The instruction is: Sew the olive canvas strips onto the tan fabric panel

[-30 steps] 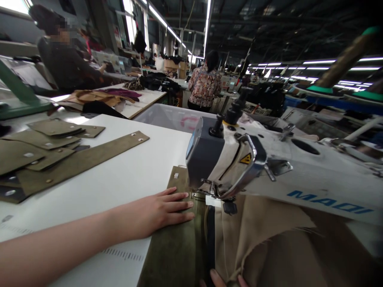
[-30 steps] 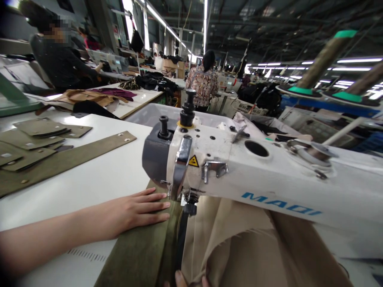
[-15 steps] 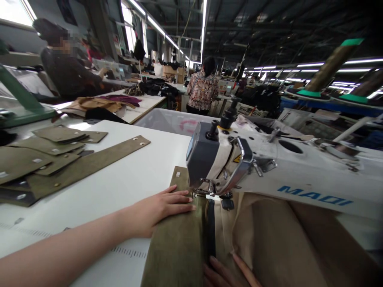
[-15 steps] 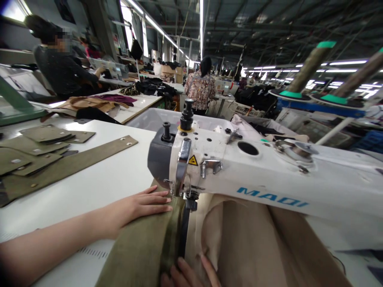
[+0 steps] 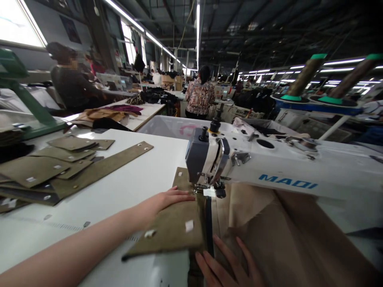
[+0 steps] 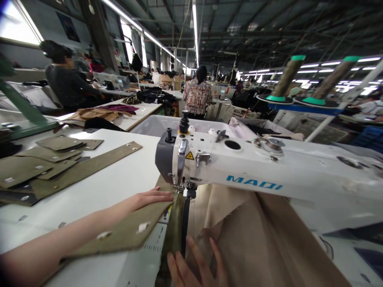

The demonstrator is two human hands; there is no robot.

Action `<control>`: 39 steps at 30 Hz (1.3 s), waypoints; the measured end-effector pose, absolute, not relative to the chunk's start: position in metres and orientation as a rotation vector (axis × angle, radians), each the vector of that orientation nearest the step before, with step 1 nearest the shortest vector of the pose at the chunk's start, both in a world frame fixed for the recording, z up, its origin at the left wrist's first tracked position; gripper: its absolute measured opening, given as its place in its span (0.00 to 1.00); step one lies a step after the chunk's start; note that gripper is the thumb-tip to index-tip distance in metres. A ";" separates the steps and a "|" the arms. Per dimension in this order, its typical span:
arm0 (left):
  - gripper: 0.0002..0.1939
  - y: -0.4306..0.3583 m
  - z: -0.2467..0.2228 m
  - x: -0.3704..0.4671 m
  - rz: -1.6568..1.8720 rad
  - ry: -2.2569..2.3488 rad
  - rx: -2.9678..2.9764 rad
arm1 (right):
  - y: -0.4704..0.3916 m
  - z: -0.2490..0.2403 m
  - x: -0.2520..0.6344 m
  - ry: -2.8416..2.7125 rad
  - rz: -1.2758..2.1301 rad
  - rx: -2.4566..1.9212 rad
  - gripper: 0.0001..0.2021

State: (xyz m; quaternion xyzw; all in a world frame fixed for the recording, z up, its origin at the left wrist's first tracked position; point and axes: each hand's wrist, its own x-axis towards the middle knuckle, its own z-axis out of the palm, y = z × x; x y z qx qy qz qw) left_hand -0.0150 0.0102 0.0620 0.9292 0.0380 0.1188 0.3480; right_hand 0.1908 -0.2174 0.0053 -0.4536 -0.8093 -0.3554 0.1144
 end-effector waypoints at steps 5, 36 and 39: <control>0.25 -0.044 0.093 -0.045 0.290 0.060 2.450 | -0.224 0.018 0.185 -2.359 -0.795 -1.407 0.17; 0.30 -0.118 0.089 -0.058 -0.128 0.219 2.798 | -0.232 0.041 0.173 -2.313 -0.470 -1.410 0.15; 0.26 -0.096 0.089 -0.047 -0.092 0.112 2.747 | -0.227 0.031 0.186 -2.428 -0.640 -1.307 0.13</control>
